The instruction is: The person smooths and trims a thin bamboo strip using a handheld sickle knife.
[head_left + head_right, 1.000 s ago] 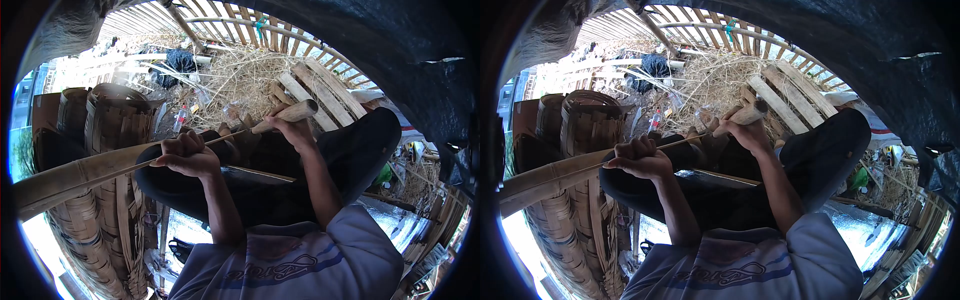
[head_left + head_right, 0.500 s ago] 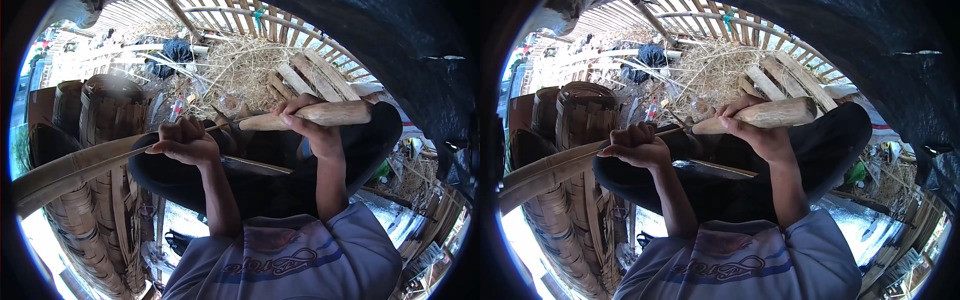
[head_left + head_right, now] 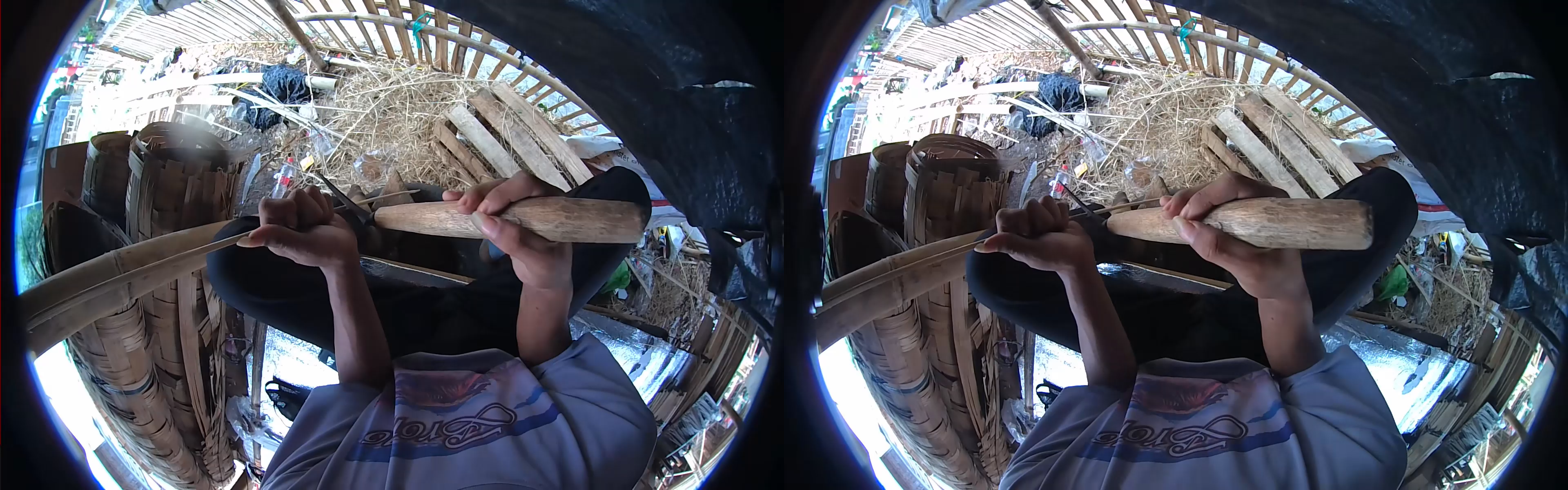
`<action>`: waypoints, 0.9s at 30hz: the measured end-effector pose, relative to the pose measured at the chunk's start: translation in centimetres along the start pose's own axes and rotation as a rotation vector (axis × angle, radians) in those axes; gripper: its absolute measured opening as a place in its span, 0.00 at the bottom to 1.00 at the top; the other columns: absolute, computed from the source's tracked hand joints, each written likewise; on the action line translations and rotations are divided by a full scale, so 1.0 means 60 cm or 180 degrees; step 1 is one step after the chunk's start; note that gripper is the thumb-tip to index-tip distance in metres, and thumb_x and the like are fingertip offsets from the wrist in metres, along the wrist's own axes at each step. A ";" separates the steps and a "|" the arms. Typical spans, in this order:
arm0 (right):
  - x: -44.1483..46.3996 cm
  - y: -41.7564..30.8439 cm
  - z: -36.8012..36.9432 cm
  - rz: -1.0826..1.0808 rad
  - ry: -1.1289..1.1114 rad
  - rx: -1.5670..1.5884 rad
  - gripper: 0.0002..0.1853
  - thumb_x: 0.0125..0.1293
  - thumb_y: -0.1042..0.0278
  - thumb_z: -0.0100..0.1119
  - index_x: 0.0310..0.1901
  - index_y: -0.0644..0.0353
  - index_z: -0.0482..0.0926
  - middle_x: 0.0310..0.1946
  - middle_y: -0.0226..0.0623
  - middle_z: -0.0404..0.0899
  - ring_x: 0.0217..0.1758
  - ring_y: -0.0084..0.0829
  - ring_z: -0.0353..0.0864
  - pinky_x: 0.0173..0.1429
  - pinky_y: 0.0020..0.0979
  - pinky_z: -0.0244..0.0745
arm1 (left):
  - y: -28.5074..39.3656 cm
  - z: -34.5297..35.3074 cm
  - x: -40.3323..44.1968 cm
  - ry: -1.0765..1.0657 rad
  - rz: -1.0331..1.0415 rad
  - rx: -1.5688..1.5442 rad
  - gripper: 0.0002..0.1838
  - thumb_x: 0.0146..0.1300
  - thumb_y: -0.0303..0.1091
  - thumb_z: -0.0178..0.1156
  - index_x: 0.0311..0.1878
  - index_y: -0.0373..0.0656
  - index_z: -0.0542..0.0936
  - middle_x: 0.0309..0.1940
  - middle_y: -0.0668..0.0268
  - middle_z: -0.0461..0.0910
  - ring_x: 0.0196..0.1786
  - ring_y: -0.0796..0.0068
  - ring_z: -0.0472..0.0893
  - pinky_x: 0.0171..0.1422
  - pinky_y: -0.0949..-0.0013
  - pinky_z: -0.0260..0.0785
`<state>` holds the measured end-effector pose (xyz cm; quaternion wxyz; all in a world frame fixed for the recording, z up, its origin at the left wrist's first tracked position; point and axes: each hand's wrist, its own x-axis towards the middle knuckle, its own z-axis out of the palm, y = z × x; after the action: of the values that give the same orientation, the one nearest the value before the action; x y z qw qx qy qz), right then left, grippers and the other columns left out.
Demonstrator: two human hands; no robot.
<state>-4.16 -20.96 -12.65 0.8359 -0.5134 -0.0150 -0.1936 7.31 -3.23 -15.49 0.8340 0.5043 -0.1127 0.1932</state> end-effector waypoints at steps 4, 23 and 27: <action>0.002 0.062 -0.008 0.0874 0.0259 -0.0561 0.03 0.58 0.81 0.59 0.33 0.64 0.76 0.31 0.35 0.78 0.43 0.28 0.80 0.51 0.29 0.74 | 0.002 -0.010 0.005 0.0216 0.0064 0.0199 0.30 0.64 0.68 0.36 0.21 0.52 0.49 0.12 0.78 0.41 0.15 0.86 0.39 0.15 0.75 0.32; -0.045 0.013 0.018 0.0198 0.0029 -0.0386 0.05 0.56 0.83 0.60 0.33 0.66 0.76 0.33 0.40 0.81 0.45 0.29 0.81 0.55 0.32 0.76 | 0.002 -0.027 0.012 0.0492 0.0180 0.0253 0.30 0.64 0.68 0.35 0.21 0.51 0.51 0.11 0.78 0.42 0.15 0.86 0.40 0.16 0.76 0.33; -0.049 0.009 0.025 0.0090 -0.0120 -0.0558 0.06 0.56 0.83 0.60 0.34 0.65 0.76 0.33 0.41 0.81 0.45 0.29 0.82 0.55 0.32 0.76 | 0.006 -0.029 0.007 0.0505 0.0262 0.0326 0.30 0.64 0.67 0.36 0.21 0.52 0.51 0.11 0.78 0.42 0.15 0.86 0.40 0.16 0.76 0.32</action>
<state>-6.43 -18.57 -13.05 0.7900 -0.5882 -0.0065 -0.1727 7.52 -1.48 -15.87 0.8048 0.5244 -0.0569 0.2722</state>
